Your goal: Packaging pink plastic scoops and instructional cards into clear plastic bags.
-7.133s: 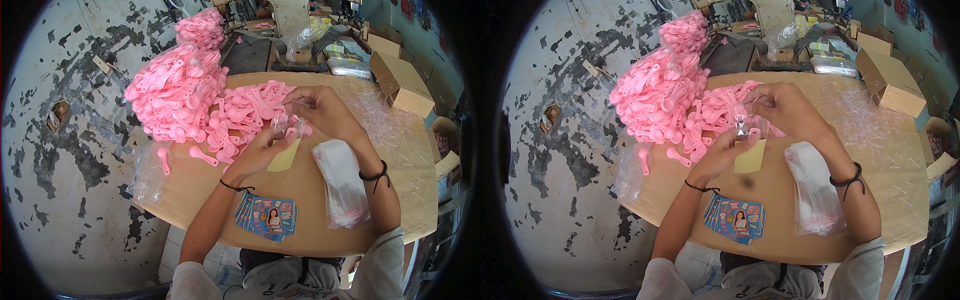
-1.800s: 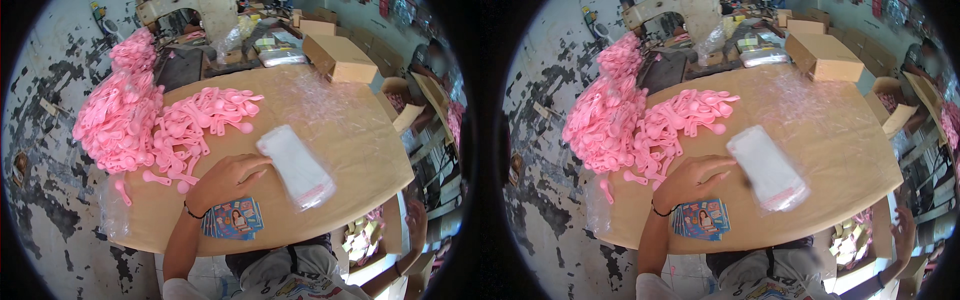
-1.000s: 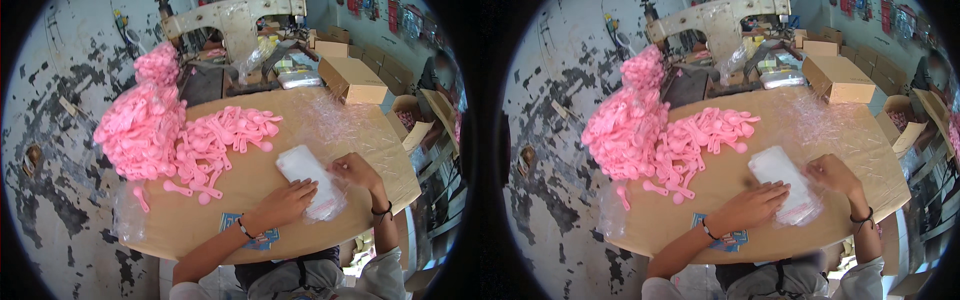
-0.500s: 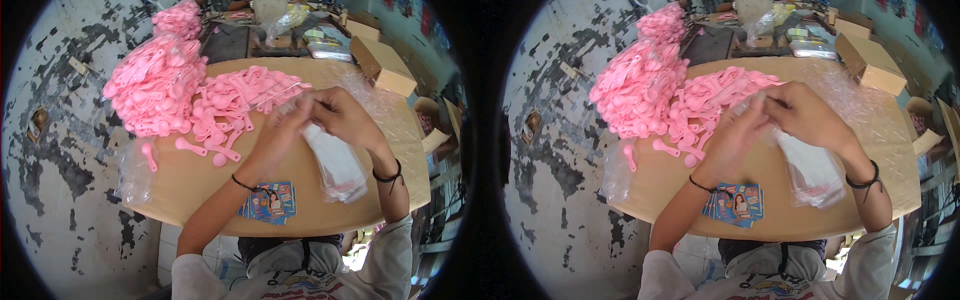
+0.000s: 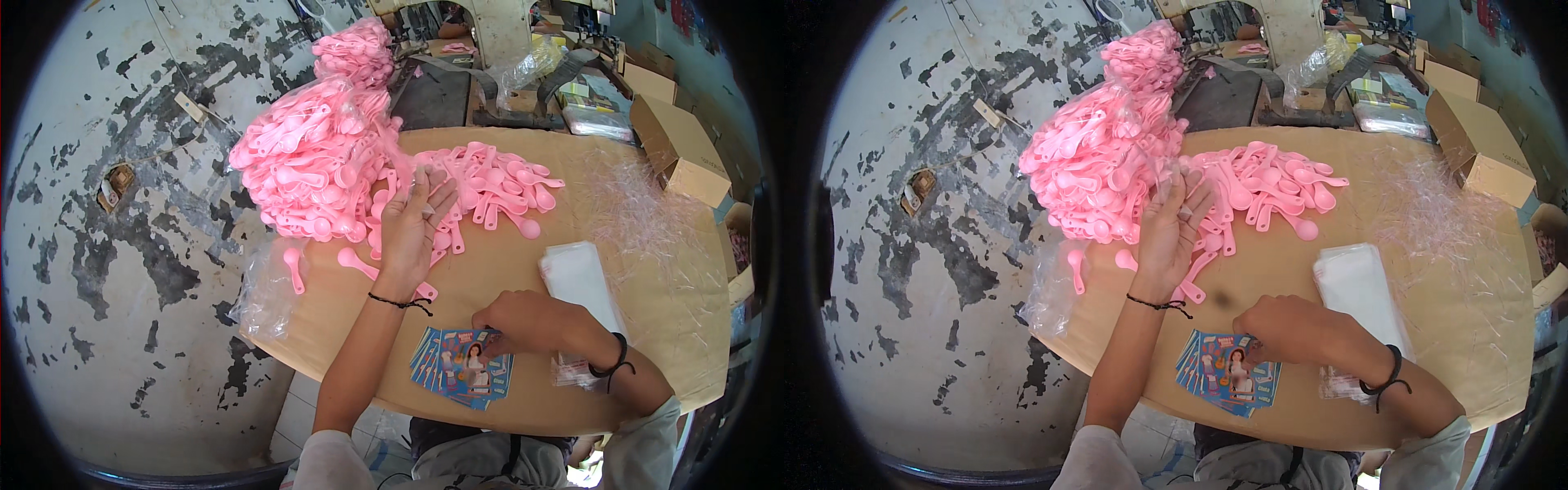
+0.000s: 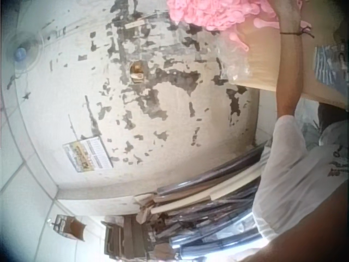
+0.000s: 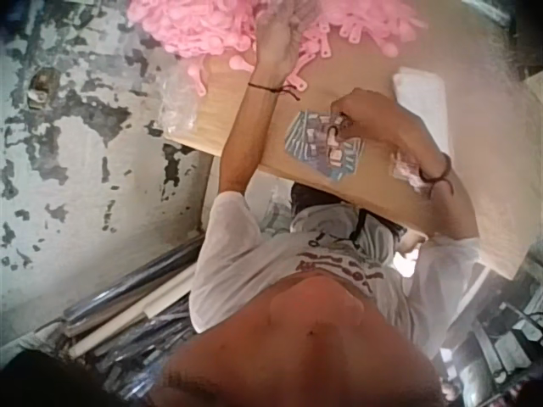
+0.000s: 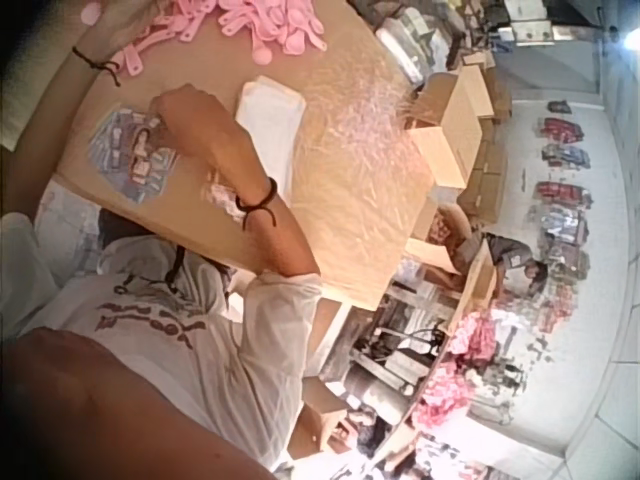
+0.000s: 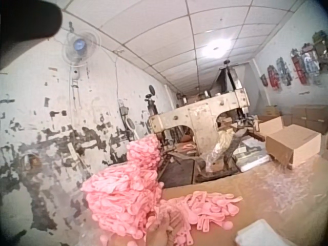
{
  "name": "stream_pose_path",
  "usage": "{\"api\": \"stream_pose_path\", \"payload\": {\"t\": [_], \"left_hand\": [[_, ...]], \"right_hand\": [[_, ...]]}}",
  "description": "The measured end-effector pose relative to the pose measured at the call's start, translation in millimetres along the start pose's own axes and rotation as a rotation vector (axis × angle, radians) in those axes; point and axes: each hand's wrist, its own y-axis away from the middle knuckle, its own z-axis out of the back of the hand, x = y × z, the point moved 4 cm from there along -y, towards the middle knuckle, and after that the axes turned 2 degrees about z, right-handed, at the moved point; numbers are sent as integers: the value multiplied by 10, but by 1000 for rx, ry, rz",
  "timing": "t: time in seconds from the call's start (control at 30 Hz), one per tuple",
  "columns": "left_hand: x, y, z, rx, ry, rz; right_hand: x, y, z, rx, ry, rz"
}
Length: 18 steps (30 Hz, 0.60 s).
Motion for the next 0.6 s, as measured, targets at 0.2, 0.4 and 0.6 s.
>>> {"api": "stream_pose_path", "payload": {"t": [0.2, 0.4, 0.6], "left_hand": [[-16, -15, 25, -6, 59, 23], [7, 57, -12, 9, 56, -13], [94, 166, -183, 83, -36, 60]], "right_hand": [[27, 67, 153, -212, 18, 59], [-476, 343, 746, -859, -265, 31], [-421, 239, 718, -879, -453, 68]]}}
